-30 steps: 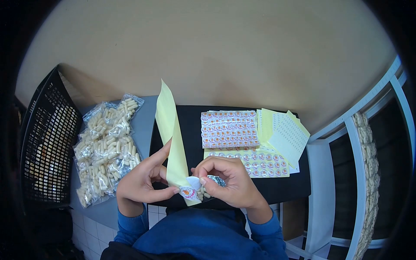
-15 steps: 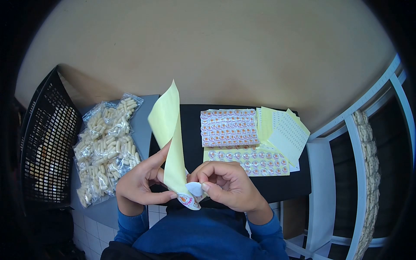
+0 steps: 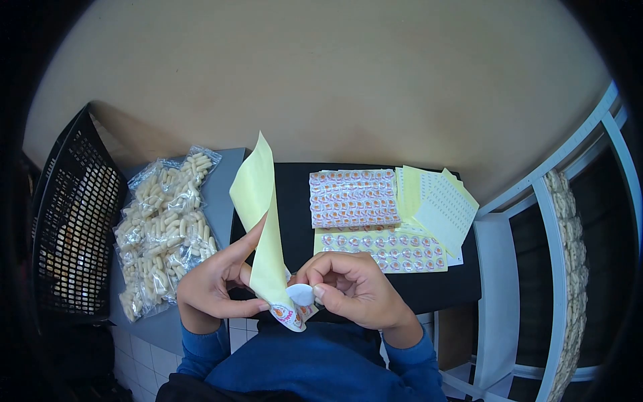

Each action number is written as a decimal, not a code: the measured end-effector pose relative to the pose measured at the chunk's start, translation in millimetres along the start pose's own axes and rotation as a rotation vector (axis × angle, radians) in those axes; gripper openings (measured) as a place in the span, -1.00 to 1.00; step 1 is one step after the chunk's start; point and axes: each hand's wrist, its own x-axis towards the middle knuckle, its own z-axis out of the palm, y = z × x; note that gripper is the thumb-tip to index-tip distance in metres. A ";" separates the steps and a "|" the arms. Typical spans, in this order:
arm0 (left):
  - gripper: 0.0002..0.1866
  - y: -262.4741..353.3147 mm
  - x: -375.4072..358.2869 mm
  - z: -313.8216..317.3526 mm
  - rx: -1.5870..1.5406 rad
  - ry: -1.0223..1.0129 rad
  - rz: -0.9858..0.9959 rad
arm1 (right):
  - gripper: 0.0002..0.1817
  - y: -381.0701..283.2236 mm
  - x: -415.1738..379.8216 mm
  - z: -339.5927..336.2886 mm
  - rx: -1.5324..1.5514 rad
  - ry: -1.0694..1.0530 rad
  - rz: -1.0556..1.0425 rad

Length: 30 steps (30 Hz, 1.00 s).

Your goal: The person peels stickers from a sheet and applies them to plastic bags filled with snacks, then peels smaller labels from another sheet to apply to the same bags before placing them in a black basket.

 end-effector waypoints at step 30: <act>0.00 -173.9 76.2 -8.5 0.083 0.890 0.149 | -0.93 58.6 -20.1 -49.8 -0.327 0.631 -0.227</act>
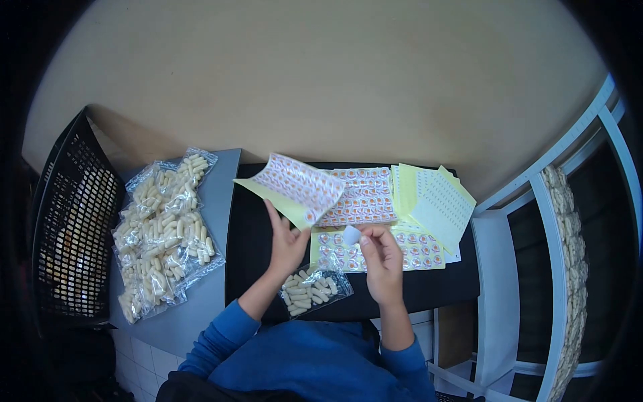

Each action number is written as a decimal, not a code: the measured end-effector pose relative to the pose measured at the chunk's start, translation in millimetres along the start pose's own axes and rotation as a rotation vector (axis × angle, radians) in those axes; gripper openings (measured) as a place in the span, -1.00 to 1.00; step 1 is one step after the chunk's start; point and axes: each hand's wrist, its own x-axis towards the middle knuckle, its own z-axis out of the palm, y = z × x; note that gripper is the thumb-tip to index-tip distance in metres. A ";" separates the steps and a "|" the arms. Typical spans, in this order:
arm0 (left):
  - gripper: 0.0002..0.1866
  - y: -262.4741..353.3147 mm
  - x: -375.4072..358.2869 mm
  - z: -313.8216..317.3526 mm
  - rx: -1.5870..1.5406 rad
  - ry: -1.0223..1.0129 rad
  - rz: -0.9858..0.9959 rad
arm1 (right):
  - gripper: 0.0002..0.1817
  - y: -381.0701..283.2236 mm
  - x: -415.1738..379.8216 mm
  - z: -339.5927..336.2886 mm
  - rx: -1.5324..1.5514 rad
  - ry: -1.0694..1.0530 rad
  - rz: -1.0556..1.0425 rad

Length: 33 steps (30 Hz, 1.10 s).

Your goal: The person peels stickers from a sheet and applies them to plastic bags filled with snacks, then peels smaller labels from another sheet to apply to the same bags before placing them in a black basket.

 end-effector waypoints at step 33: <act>-0.59 101.2 -4.7 -28.6 -0.159 -0.494 -0.393 | -0.76 -27.6 6.7 5.5 -0.932 0.010 -1.170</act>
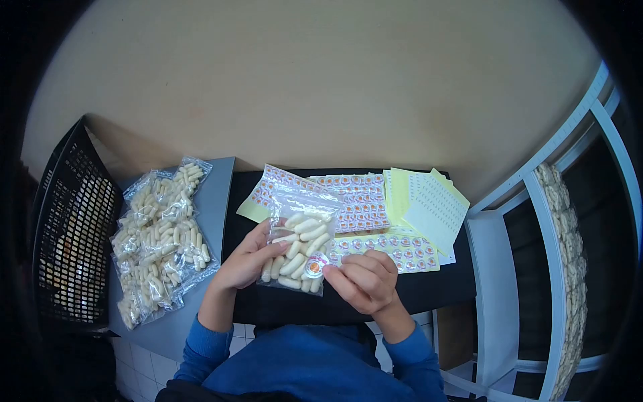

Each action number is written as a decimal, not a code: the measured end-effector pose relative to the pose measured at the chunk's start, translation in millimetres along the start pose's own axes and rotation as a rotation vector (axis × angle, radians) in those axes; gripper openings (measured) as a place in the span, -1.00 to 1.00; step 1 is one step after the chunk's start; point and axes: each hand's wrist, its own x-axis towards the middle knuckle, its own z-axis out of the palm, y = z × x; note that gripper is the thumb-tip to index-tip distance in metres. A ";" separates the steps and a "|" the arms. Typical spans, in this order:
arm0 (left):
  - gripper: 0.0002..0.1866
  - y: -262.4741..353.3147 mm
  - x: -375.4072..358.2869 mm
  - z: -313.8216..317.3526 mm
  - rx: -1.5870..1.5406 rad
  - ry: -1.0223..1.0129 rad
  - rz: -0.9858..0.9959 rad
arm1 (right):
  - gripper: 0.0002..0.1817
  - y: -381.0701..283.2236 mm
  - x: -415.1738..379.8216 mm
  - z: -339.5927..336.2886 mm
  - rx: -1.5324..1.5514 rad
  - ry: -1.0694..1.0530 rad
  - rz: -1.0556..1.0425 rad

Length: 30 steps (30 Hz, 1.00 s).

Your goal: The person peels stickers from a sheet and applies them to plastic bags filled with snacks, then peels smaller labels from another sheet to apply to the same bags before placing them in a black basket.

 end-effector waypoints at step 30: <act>-0.62 37.1 -18.9 22.2 0.039 -0.037 0.111 | -0.79 5.2 29.8 4.8 -0.063 -0.194 -0.219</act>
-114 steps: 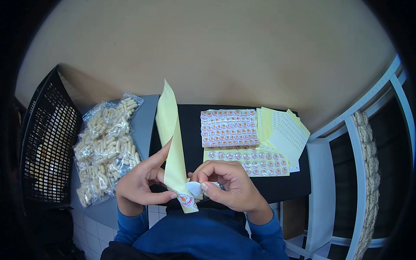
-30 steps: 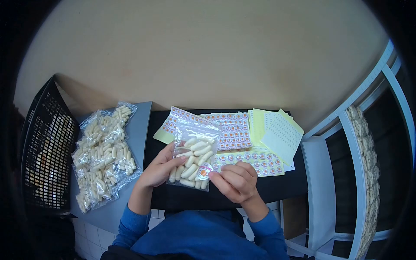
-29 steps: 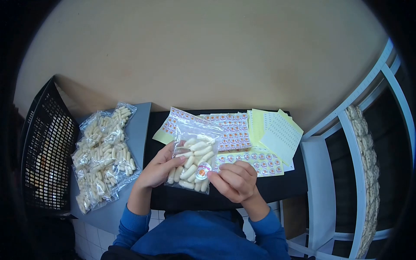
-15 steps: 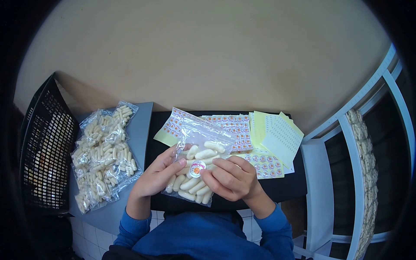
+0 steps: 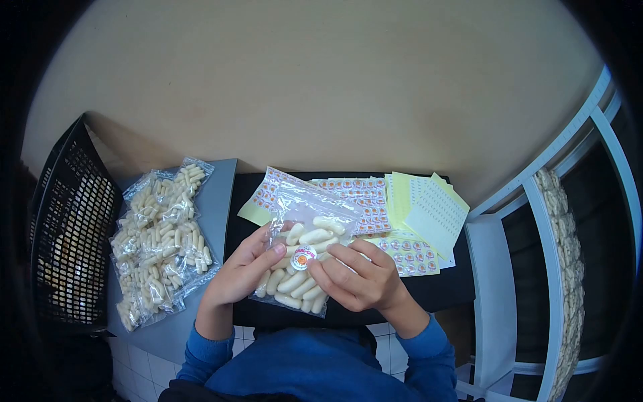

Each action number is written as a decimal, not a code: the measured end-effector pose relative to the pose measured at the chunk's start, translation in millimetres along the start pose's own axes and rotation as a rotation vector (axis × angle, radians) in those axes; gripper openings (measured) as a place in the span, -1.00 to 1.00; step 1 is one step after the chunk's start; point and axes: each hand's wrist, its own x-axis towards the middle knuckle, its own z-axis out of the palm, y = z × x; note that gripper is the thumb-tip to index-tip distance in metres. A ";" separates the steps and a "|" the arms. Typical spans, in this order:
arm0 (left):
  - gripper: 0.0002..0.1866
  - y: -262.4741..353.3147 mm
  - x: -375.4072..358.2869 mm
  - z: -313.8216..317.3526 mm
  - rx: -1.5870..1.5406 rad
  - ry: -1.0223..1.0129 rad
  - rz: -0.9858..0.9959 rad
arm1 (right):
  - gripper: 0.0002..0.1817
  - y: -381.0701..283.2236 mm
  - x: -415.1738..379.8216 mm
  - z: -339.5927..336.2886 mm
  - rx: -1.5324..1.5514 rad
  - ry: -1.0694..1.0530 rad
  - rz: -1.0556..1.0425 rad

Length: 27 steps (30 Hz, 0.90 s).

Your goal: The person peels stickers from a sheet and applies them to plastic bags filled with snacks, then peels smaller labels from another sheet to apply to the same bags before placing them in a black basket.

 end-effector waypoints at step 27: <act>-0.68 -17.9 14.0 6.4 0.130 0.316 0.291 | -0.69 -13.2 -10.0 11.0 0.305 -0.106 0.391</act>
